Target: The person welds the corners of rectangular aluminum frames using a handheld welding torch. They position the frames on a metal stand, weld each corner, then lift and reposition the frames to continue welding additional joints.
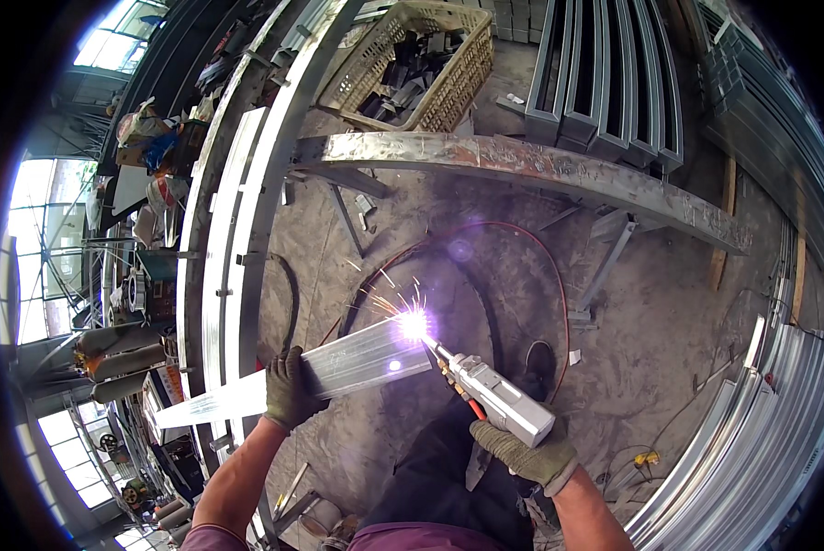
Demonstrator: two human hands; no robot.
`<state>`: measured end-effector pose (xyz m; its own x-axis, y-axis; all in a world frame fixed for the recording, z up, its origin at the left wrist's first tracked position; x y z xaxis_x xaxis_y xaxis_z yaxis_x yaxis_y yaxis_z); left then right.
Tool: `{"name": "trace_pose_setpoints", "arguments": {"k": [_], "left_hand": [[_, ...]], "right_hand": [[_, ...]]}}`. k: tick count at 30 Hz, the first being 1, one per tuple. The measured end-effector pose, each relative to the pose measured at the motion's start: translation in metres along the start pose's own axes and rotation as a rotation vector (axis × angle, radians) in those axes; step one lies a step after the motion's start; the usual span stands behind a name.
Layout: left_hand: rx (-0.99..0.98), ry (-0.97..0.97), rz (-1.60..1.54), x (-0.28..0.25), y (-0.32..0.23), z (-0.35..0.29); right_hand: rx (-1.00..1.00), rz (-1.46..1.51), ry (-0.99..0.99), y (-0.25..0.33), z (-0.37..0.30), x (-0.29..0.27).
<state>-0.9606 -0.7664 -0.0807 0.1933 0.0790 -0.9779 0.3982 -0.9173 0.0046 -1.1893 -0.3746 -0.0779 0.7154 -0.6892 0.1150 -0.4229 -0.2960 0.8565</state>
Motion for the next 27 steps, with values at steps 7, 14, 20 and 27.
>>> {"name": "trace_pose_setpoints", "arguments": {"k": [7, 14, 20, 27], "left_hand": [[0.012, -0.016, 0.004, -0.0001, -0.0015, 0.0008], [0.014, -0.013, 0.005, 0.0008, -0.0006, -0.0003], [-0.003, 0.008, 0.003, 0.0019, 0.0008, -0.0003], [-0.024, 0.028, 0.008, 0.0030, 0.0019, 0.0009]], "right_hand": [[0.042, 0.022, 0.022, -0.0030, -0.0017, 0.0006], [0.078, 0.023, 0.035, -0.0024, -0.0047, 0.0019], [0.068, 0.057, 0.044, -0.0027, -0.0064, 0.0032], [0.016, 0.039, 0.035, -0.0050, -0.0074, 0.0019]]}}
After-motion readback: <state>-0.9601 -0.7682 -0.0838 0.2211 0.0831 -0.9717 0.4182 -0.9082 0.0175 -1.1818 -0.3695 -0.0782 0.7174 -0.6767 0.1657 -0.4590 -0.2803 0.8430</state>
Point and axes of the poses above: each hand's wrist, its own z-axis towards the middle knuckle, its own x-axis out of the palm, y = z × x, the point moved 9 cm from there along z, towards the middle knuckle, and after that the axes turned 4 degrees about z, right-handed, at the moved point
